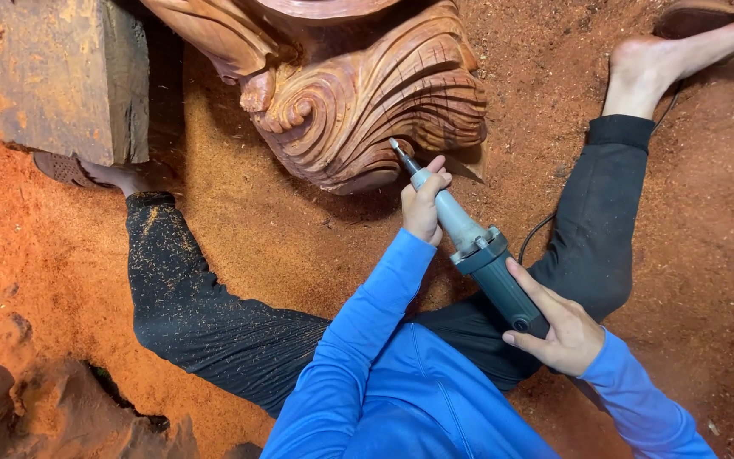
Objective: Carving intricate details into a wooden sculpture using a power rotary tool
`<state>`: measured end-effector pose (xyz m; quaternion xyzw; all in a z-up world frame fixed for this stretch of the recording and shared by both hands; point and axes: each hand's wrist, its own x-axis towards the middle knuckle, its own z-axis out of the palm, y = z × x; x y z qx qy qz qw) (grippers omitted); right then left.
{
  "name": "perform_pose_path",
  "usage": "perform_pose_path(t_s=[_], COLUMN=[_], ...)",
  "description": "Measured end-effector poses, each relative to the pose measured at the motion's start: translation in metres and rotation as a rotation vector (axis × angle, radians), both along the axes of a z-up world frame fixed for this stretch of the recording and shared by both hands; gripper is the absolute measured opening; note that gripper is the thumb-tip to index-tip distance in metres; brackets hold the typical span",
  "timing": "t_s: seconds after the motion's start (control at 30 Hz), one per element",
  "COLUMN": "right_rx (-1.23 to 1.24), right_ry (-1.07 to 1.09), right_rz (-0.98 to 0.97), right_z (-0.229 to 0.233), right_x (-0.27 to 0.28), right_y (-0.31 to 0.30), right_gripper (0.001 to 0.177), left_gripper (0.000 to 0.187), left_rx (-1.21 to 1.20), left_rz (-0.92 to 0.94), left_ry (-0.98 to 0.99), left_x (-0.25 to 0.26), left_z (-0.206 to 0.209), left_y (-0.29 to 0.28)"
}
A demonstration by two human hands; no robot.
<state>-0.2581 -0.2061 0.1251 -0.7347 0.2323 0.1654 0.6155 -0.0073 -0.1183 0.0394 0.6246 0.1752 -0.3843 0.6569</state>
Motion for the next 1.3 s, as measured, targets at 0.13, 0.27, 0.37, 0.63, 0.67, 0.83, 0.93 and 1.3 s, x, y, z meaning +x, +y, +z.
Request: perform_pose_path(t_s=[0.13, 0.27, 0.37, 0.63, 0.67, 0.83, 0.93, 1.3], right_rx=[0.013, 0.055, 0.07, 0.055, 0.027, 0.004, -0.003, 0.057], right_ry=[0.003, -0.019, -0.06, -0.016, -0.009, -0.033, -0.044, -0.057], right_rz=[-0.003, -0.039, -0.071, -0.067, -0.041, 0.041, 0.061, -0.075], right_z=[-0.006, -0.01, -0.016, -0.012, -0.009, 0.0, 0.002, -0.015], right_x=[-0.001, -0.002, -0.005, -0.015, -0.013, 0.0, 0.004, -0.009], right_y=[0.002, 0.01, 0.018, 0.022, 0.019, 0.004, 0.001, 0.025], right_gripper=[0.111, 0.112, 0.112, 0.113, 0.111, 0.107, 0.107, 0.112], left_gripper=[0.064, 0.063, 0.063, 0.062, 0.065, 0.07, 0.074, 0.068], left_rx=[0.017, 0.027, 0.039, 0.025, -0.014, -0.058, -0.043, 0.034], left_rz=[-0.011, -0.013, -0.028, -0.049, -0.028, 0.035, 0.034, -0.04], left_ry=[-0.004, -0.016, -0.025, 0.006, -0.018, -0.074, -0.071, -0.013], left_x=[0.001, 0.001, 0.0, -0.007, -0.006, 0.002, 0.005, -0.002], left_z=[-0.004, -0.009, -0.012, -0.002, 0.002, 0.017, 0.017, -0.01], left_y=[-0.001, 0.003, 0.005, 0.01, 0.012, 0.021, 0.02, 0.008])
